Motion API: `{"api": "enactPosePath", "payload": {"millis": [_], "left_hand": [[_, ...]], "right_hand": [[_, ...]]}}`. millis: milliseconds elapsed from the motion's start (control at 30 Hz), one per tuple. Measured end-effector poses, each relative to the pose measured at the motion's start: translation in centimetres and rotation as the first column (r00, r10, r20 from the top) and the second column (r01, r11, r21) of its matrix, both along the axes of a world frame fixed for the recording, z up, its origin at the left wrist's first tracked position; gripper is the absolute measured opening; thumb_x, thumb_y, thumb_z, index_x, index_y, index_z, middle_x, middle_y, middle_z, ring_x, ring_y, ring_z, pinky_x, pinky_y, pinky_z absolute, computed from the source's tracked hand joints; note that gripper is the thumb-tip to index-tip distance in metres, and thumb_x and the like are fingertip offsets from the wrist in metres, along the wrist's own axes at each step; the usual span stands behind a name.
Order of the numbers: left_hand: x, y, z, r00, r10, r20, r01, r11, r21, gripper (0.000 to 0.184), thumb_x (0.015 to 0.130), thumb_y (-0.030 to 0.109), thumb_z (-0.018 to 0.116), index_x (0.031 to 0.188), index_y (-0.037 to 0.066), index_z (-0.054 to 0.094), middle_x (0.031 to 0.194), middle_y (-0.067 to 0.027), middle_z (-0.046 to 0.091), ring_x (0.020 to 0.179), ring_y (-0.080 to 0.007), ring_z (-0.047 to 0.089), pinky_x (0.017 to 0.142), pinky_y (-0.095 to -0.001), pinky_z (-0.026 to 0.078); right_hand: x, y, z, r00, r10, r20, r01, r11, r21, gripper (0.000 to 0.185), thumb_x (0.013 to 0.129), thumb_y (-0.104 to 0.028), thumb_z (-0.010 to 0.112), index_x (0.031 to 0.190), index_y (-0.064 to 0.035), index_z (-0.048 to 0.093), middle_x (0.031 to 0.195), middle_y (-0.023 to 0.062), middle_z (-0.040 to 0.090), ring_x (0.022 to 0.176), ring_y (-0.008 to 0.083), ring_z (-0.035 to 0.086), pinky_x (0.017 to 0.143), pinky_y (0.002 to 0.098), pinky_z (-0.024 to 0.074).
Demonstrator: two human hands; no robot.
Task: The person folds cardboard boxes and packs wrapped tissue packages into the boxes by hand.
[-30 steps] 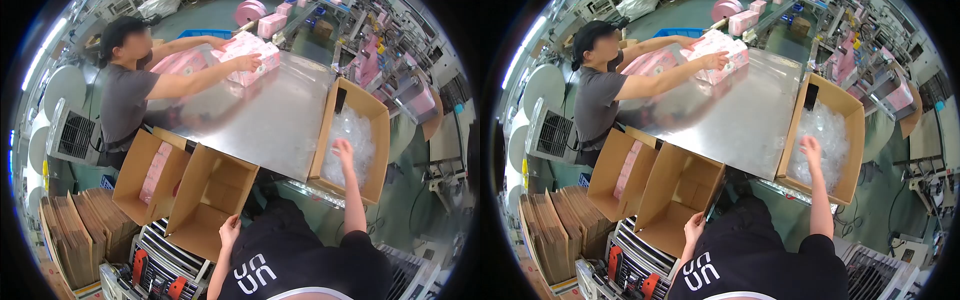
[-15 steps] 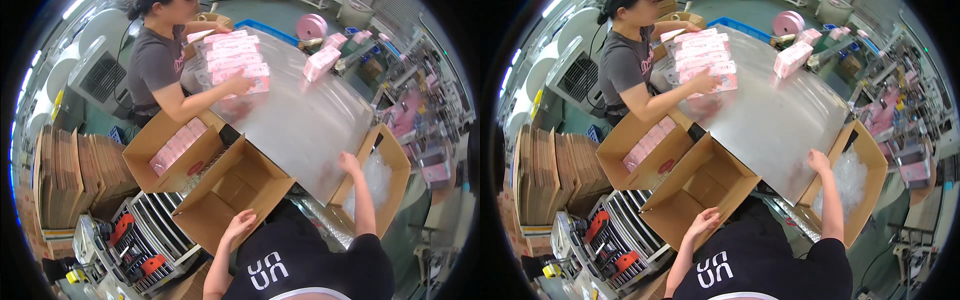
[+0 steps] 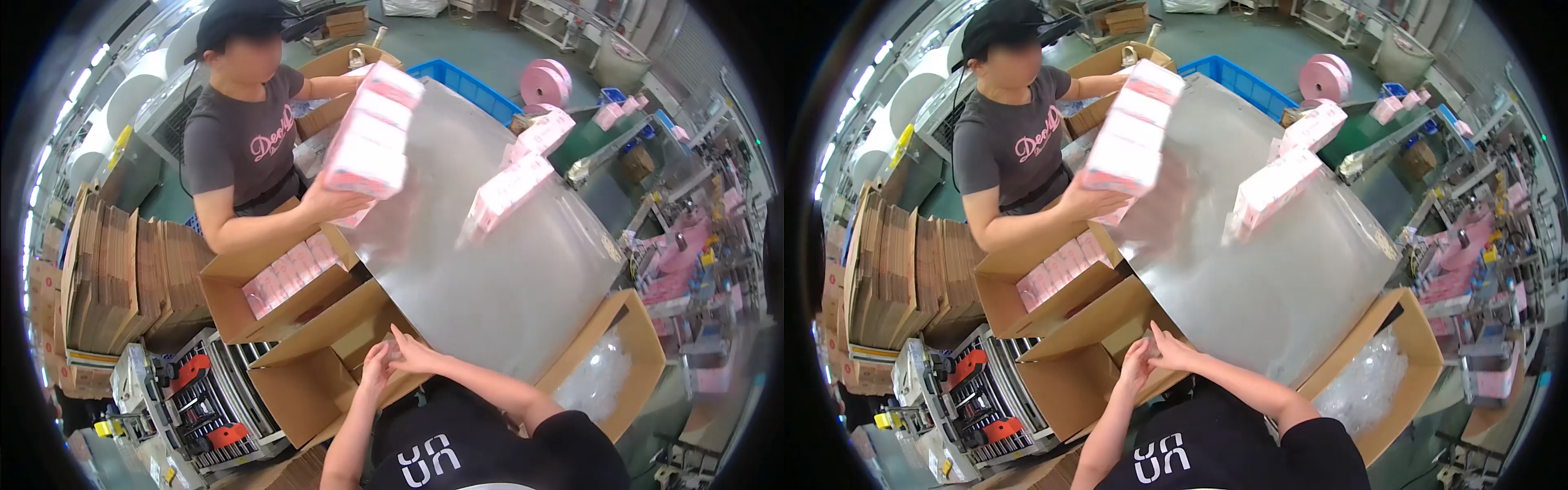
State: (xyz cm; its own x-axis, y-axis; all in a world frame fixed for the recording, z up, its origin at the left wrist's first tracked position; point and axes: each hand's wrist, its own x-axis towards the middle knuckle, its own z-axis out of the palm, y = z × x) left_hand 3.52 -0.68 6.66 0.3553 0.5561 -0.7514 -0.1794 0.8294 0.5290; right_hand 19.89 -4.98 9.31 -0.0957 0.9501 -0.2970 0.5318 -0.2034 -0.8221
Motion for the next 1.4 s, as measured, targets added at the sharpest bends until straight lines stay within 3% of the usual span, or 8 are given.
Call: {"api": "enactPosePath", "payload": {"millis": [400,633,700,800,1033,1200,1300,1400], "left_hand": [[5.9,1.5,-15.1,0.918,-0.295,-0.266,0.216,0.933,-0.287,0.044,0.104,0.036,0.039,0.14,0.011,0.04,0.143,-0.014,0.039,0.131,-0.0341,0.042,0.098,-0.06,0.044],[9.3,0.7,-8.7,0.762,-0.216,-0.611,0.148,0.976,-0.161,0.067,0.094,0.033,0.058,0.149,0.008,0.03,0.144,-0.0189,0.038,0.128,-0.0355,0.042,0.096,-0.0545,0.045],[7.6,1.0,-8.1,0.648,0.08,-0.757,0.33,0.867,0.374,0.08,0.088,0.033,0.07,0.151,0.006,0.029,0.142,-0.0203,0.041,0.123,-0.0298,0.051,0.097,-0.0457,0.046],[9.1,3.4,2.7,0.898,0.118,-0.425,0.147,0.829,0.54,0.081,0.086,0.025,0.073,0.151,0.006,0.029,0.14,-0.0193,0.045,0.119,-0.0264,0.053,0.1,-0.0384,0.044],[16.5,5.7,12.7,0.502,0.104,-0.858,0.807,0.3,0.509,0.083,0.082,0.052,0.067,0.151,0.019,0.035,0.144,-0.0295,0.037,0.127,-0.0442,0.046,0.1,-0.0474,0.045],[18.0,6.0,13.4,0.445,0.088,-0.891,0.809,0.388,0.442,0.08,0.08,0.059,0.065,0.149,0.031,0.037,0.143,-0.0279,0.037,0.125,-0.0429,0.05,0.092,-0.0474,0.051],[18.5,6.8,13.2,0.468,0.089,-0.879,0.781,0.424,0.459,0.082,0.08,0.062,0.064,0.149,0.03,0.036,0.144,-0.0284,0.036,0.126,-0.0432,0.049,0.092,-0.0475,0.051],[18.7,6.7,13.7,0.449,0.118,-0.886,0.78,0.431,0.453,0.086,0.078,0.067,0.063,0.15,0.029,0.035,0.145,-0.0286,0.035,0.126,-0.044,0.048,0.094,-0.0474,0.05]], "right_hand": [[32.4,7.9,12.8,0.658,-0.133,0.741,-0.045,0.976,0.215,0.088,0.066,-0.006,0.071,0.147,-0.0134,0.037,0.15,0.0144,0.036,0.144,0.0353,0.026,0.113,0.0613,0.0231],[34.3,12.6,8.0,0.539,0.036,0.841,-0.19,0.979,0.08,0.087,0.064,-0.015,0.08,0.142,-0.0111,0.042,0.147,0.0152,0.039,0.144,0.0357,0.026,0.113,0.0642,0.0185],[31.3,10.9,11.3,0.696,0.246,0.674,-0.505,0.835,0.216,0.088,0.061,-0.013,0.08,0.141,-0.0096,0.043,0.146,0.016,0.041,0.142,0.0357,0.03,0.113,0.0608,0.0216],[31.3,11.9,14.2,0.868,0.393,0.303,-0.48,0.821,0.31,0.09,0.06,-0.004,0.074,0.143,-0.0075,0.041,0.148,0.0155,0.041,0.144,0.0365,0.027,0.115,0.0591,0.0199],[50.3,21.6,6.0,0.269,-0.25,0.93,-0.194,0.932,0.306,0.055,0.085,-0.021,0.059,0.137,-0.0109,0.046,0.136,0.0142,0.052,0.134,0.0357,0.041,0.105,0.0559,0.0333],[39.4,17.0,7.8,0.361,-0.02,0.932,-0.524,0.822,0.22,0.048,0.073,-0.014,0.063,0.119,-0.0007,0.057,0.13,0.0253,0.052,0.125,0.0442,0.045,0.104,0.0563,0.0349],[33.8,14.3,15.4,0.794,0.559,0.238,-0.604,0.769,0.208,0.076,0.071,-0.029,0.08,0.135,-0.0039,0.05,0.14,0.0255,0.045,0.133,0.0421,0.039,0.112,0.0532,0.0288],[40.7,16.8,13.8,0.876,0.049,0.48,-0.19,0.949,0.25,0.081,0.081,-0.047,0.074,0.142,-0.0039,0.043,0.148,0.0294,0.034,0.14,0.0437,0.028,0.112,0.0599,0.0236]]}}
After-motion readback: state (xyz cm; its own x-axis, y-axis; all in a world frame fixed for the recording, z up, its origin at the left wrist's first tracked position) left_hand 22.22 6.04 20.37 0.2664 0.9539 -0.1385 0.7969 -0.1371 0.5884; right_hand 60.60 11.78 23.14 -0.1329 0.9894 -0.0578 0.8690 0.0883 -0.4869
